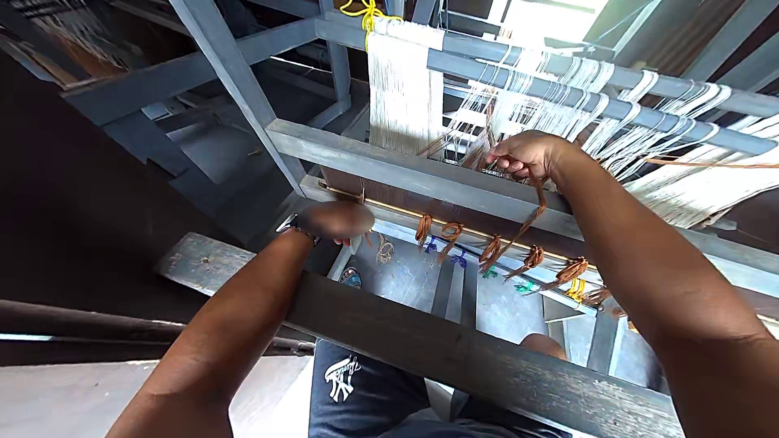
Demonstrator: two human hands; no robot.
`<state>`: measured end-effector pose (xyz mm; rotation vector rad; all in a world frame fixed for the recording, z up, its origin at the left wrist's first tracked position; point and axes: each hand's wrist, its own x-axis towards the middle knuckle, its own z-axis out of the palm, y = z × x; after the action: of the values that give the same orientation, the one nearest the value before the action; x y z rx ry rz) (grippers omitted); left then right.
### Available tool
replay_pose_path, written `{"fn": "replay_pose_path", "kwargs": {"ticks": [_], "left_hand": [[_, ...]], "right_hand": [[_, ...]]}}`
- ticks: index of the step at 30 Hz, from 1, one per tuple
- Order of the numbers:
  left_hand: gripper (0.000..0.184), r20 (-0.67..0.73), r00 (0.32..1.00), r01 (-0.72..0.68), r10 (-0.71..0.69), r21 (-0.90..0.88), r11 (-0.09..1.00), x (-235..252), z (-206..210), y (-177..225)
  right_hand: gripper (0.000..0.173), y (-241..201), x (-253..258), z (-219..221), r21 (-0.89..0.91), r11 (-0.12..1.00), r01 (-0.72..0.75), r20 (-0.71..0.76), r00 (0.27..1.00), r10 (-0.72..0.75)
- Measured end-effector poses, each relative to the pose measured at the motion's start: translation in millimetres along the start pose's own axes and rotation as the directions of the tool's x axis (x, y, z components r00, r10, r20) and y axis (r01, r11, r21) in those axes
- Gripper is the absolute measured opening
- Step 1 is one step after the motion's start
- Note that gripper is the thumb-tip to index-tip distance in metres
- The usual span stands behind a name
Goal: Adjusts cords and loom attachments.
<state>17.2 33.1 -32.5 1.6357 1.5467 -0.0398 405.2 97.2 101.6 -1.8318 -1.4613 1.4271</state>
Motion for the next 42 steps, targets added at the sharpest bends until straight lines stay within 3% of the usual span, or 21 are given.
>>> {"fn": "replay_pose_path", "kwargs": {"ticks": [5,7,9,12,15,17,19,24,27,31,42], "left_hand": [[0.039,-0.015,1.0,-0.016,0.019,0.174,0.985,-4.1,-4.4,-6.2],[0.041,-0.02,1.0,0.009,-0.003,0.268,0.963,-19.9,-10.8,-6.6],[0.042,-0.032,0.999,0.018,-0.01,0.244,0.97,-47.2,-18.8,1.5],[0.032,-0.014,0.98,-0.191,0.196,0.16,0.968,-107.1,-36.5,60.8],[0.024,-0.152,0.878,-0.392,0.455,0.319,0.863,-134.0,-45.8,135.5],[0.025,-0.168,0.824,-0.442,0.541,0.407,0.799,-123.0,-51.0,186.5],[0.027,-0.115,0.813,-0.469,0.571,0.452,0.759,-89.8,-55.2,229.5],[0.024,-0.097,0.914,-0.269,0.394,0.581,0.768,22.4,-60.0,293.8],[0.022,-0.143,0.942,-0.175,0.303,0.562,0.809,57.3,-57.5,315.3],[0.021,-0.149,0.962,-0.149,0.228,0.416,0.897,75.2,-52.5,324.4],[0.024,-0.073,0.915,-0.36,0.397,0.296,0.885,94.9,-65.1,298.8]], "right_hand": [[0.027,5.3,5.7,0.6,-0.242,0.97,-0.004,-0.006,1.0,0.003],[0.026,6.5,5.5,1.7,-0.274,0.962,-0.003,-0.008,1.0,0.001],[0.026,7.5,6.1,2.0,-0.282,0.959,0.003,-0.018,1.0,-0.009],[0.028,7.3,7.7,1.8,-0.274,0.962,0.012,-0.006,1.0,-0.014],[0.028,4.3,13.0,4.6,-0.282,0.959,0.017,0.027,1.0,-0.01],[0.028,2.5,13.9,4.8,-0.264,0.964,0.029,0.046,0.999,-0.018],[0.03,2.3,13.5,2.5,-0.238,0.971,0.036,0.057,0.998,-0.023],[0.028,6.5,14.1,-2.9,-0.205,0.979,0.021,0.085,0.996,-0.004],[0.029,7.3,11.2,-4.3,-0.251,0.968,-0.012,0.061,0.998,0.028],[0.027,9.5,16.6,-6.8,-0.303,0.953,-0.026,0.065,0.997,0.048],[0.028,5.6,20.7,-5.6,-0.289,0.957,-0.026,0.1,0.993,0.057]]}}
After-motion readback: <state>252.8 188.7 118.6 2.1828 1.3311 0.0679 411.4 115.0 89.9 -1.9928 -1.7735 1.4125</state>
